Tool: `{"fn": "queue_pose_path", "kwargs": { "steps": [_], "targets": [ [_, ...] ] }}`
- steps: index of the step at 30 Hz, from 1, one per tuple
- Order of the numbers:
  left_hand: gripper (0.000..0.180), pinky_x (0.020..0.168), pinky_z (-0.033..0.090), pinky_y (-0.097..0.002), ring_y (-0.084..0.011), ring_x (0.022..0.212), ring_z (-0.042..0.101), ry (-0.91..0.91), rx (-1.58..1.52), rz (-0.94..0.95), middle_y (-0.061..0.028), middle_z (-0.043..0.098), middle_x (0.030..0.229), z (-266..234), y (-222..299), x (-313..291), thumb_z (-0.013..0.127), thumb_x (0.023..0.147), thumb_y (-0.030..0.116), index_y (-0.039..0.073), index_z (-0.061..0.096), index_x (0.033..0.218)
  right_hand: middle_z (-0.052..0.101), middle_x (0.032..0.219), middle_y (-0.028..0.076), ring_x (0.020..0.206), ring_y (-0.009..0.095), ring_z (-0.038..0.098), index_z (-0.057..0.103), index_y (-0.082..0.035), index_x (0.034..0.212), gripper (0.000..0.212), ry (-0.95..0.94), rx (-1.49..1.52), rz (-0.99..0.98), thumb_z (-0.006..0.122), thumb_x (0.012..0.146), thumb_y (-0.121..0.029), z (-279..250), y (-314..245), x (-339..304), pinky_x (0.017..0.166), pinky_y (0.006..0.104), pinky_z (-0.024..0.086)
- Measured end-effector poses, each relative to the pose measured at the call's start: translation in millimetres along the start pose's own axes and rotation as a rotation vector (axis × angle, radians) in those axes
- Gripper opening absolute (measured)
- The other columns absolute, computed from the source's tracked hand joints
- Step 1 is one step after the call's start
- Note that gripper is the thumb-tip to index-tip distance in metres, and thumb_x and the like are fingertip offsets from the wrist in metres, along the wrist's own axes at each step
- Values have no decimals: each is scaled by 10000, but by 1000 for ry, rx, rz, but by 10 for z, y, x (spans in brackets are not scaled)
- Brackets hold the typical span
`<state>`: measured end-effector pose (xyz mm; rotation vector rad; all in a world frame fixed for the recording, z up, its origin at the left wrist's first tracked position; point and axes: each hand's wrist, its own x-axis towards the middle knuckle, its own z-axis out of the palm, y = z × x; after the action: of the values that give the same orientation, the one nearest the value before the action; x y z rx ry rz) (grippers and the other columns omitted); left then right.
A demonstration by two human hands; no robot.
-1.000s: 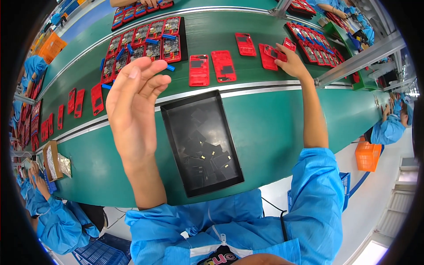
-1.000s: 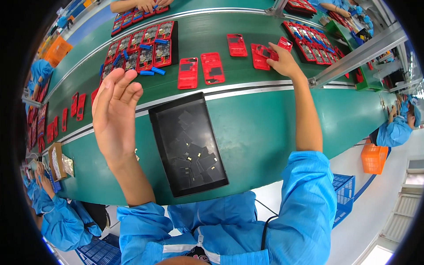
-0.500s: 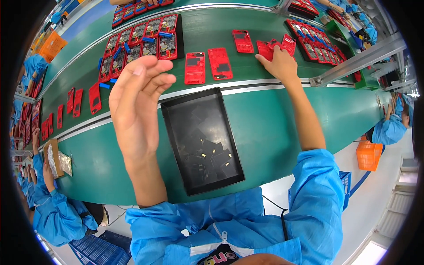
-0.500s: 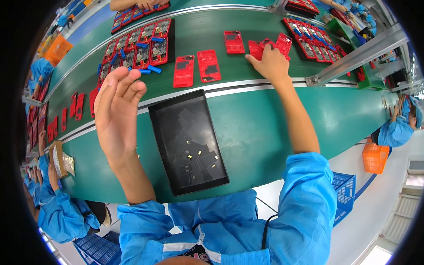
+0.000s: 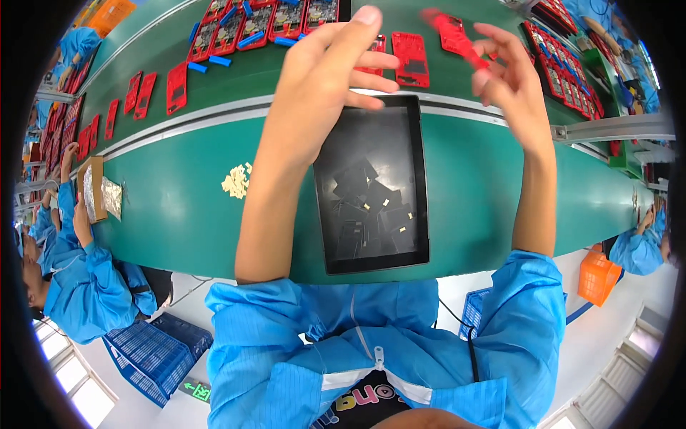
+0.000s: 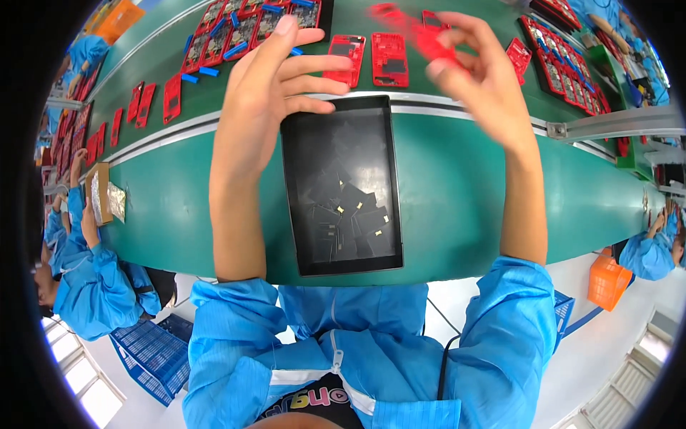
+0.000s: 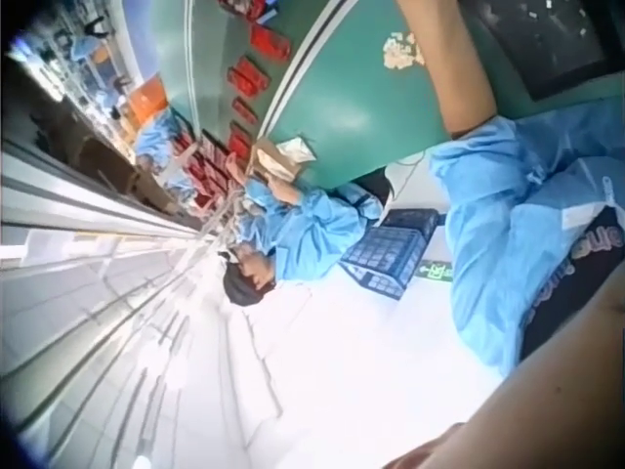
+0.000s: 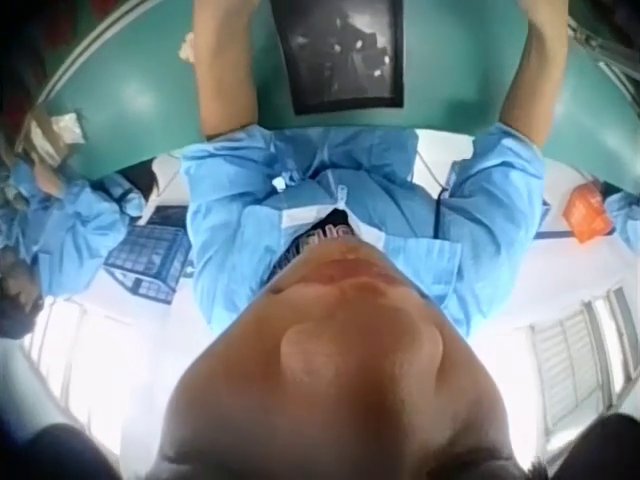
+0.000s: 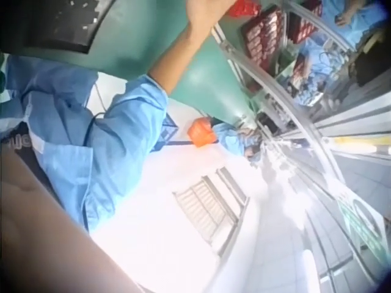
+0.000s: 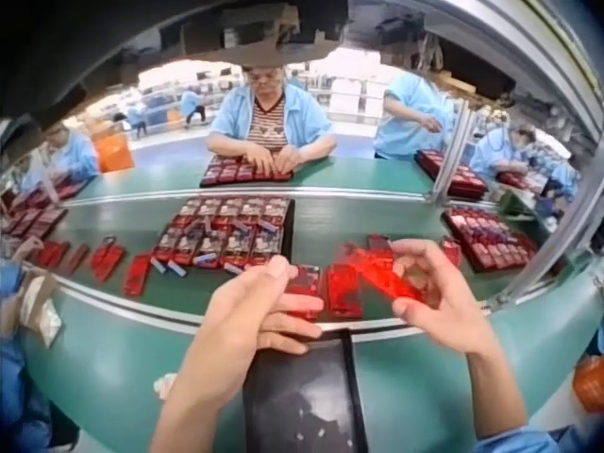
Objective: The person assembles small electronic components by hand, placing electronic modules into red plastic housings on a conveyor line.
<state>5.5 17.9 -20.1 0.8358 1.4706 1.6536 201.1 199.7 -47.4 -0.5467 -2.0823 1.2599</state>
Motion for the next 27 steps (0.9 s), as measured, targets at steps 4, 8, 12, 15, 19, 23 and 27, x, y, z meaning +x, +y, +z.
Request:
{"fn": "queue_pose_path", "kwargs": {
  "steps": [4, 8, 12, 15, 19, 23, 27],
  "targets": [
    [510, 523, 541, -246, -193, 663, 743, -150, -99, 2, -148, 749, 898, -108, -72, 16, 704, 969, 391, -86, 648, 1138, 594, 1313, 116, 1222, 230, 618, 452, -42, 1495, 800, -257, -324, -350, 794, 771, -53, 360, -530, -174, 1007, 351, 507],
    [305, 522, 546, -226, -199, 658, 748, 27, -103, 157, -163, 756, 860, -219, 10, 3, 689, 976, 188, -75, 658, 1128, 686, 1068, 96, 976, 210, 684, 607, -3, 1197, 323, 81, 168, 3, 723, 895, -9, 481, -239, -179, 879, 296, 520],
    [299, 532, 586, -263, -262, 708, 768, 45, -214, 202, -205, 751, 914, -300, 98, -25, 646, 997, 160, -96, 619, 1148, 673, 1124, 106, 1087, 294, 646, 674, -4, 1078, 235, -413, -616, -547, 648, 847, -41, 815, 35, -405, 888, 406, 529],
    [369, 530, 611, -291, -344, 818, 776, -4, -219, 187, -238, 731, 1072, -357, 129, -89, 569, 1040, 169, -95, 552, 1297, 674, 1234, 125, 1193, 306, 605, 665, 0, 1212, 369, -427, -817, -632, 620, 846, -18, 1049, 40, -484, 1015, 405, 485],
    [364, 587, 654, -331, -401, 948, 758, -118, -360, 158, -268, 697, 1164, -338, 152, -108, 518, 1051, 147, -102, 514, 1317, 673, 1239, 113, 1177, 296, 598, 654, -6, 1240, 413, -637, -769, -454, 633, 827, -25, 1030, 54, -394, 1004, 421, 482],
    [375, 730, 684, -415, -462, 1039, 718, -224, -479, 127, -311, 649, 1241, -332, 186, -110, 472, 1038, 136, -122, 503, 1309, 679, 1128, 94, 1020, 256, 642, 679, -7, 1174, 380, -559, -646, -432, 690, 795, 18, 968, 69, -334, 846, 376, 531],
    [408, 819, 663, -477, -493, 1133, 670, -206, -564, 116, -337, 607, 1297, -393, 173, -81, 457, 1008, 138, -129, 499, 1312, 713, 1135, 136, 866, 192, 695, 725, 28, 1030, 278, -513, -66, 43, 750, 766, 113, 814, -75, -303, 770, 301, 559]
  ]
}}
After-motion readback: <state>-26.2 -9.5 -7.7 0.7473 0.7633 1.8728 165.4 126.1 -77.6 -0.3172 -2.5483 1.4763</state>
